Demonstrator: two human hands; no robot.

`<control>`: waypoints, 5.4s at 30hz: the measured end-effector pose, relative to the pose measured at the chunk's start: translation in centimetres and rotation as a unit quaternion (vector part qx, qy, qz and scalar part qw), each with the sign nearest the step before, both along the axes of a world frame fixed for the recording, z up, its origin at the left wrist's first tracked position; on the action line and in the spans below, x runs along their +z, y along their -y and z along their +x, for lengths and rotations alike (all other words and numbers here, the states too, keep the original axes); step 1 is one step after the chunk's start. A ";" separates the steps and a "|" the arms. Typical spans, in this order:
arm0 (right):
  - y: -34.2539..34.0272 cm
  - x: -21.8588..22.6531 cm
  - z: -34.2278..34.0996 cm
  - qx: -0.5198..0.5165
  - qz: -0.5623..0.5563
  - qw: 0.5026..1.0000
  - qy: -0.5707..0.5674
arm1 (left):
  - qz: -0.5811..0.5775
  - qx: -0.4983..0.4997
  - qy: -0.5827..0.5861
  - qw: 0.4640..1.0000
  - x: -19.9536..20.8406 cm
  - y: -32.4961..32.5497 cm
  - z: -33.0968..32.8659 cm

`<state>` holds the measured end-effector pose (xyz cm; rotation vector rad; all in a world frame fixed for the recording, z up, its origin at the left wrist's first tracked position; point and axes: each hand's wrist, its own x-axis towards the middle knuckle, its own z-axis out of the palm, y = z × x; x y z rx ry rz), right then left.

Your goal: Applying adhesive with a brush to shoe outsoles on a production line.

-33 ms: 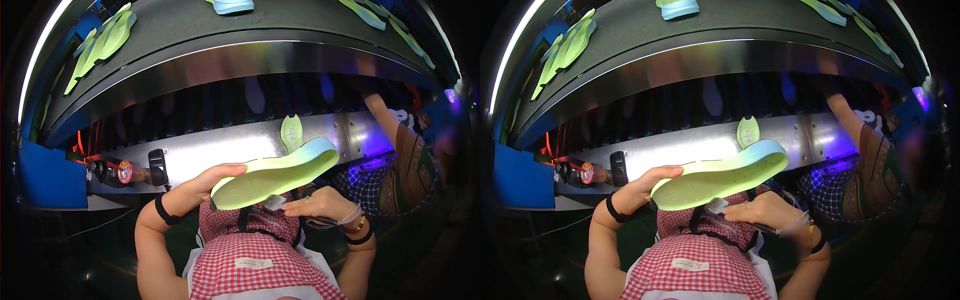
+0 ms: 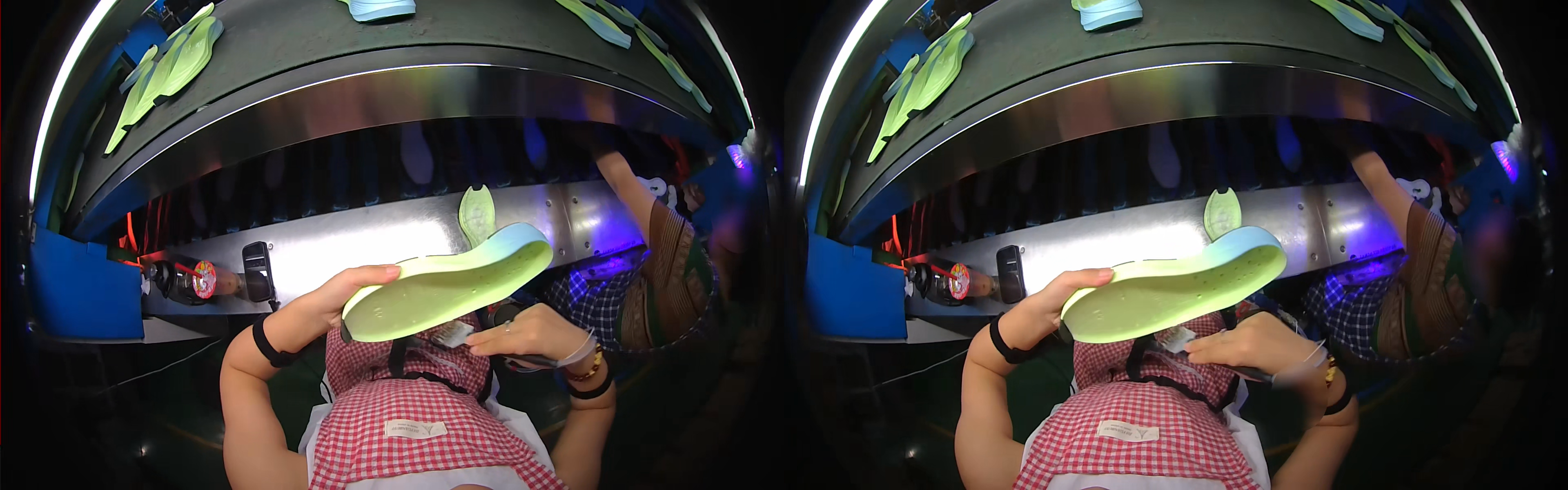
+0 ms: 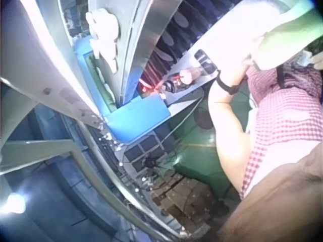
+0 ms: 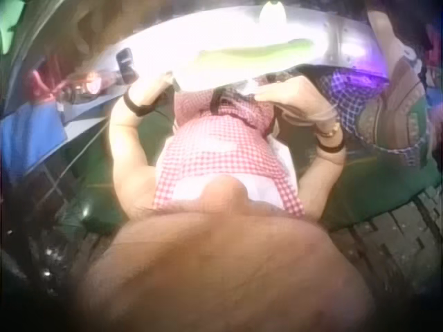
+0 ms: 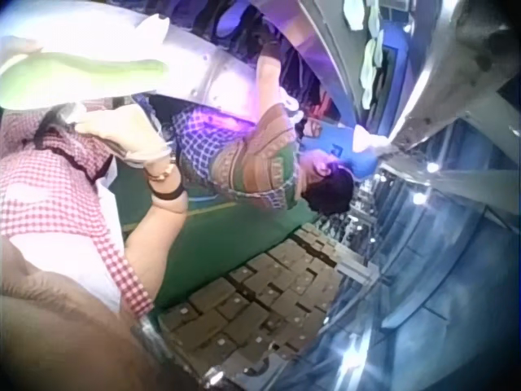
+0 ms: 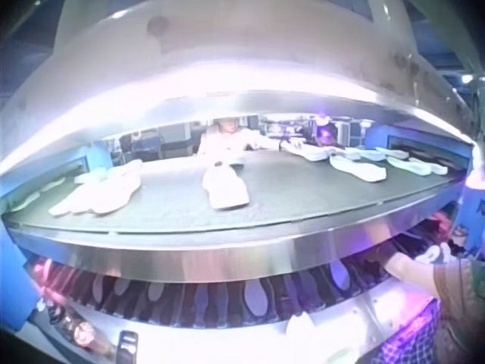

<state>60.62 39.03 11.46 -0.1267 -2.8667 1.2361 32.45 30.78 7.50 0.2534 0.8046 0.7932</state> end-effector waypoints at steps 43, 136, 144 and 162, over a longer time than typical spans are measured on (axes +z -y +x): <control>2.4 -8.7 -4.5 -0.388 -0.191 0.877 -0.209 | 0.077 0.206 0.162 0.962 -6.0 -0.5 3.6; 3.5 -7.7 -0.1 -0.470 -0.424 0.689 -0.354 | 0.081 0.279 0.344 0.893 -7.4 1.9 2.0; 4.2 -8.5 -4.5 -0.387 -0.363 0.832 -0.164 | 0.027 0.259 0.231 0.938 -8.6 1.4 3.5; 1.9 -10.8 3.4 -0.582 -0.495 0.501 -0.406 | 0.223 0.201 -0.027 0.953 0.4 -2.0 1.7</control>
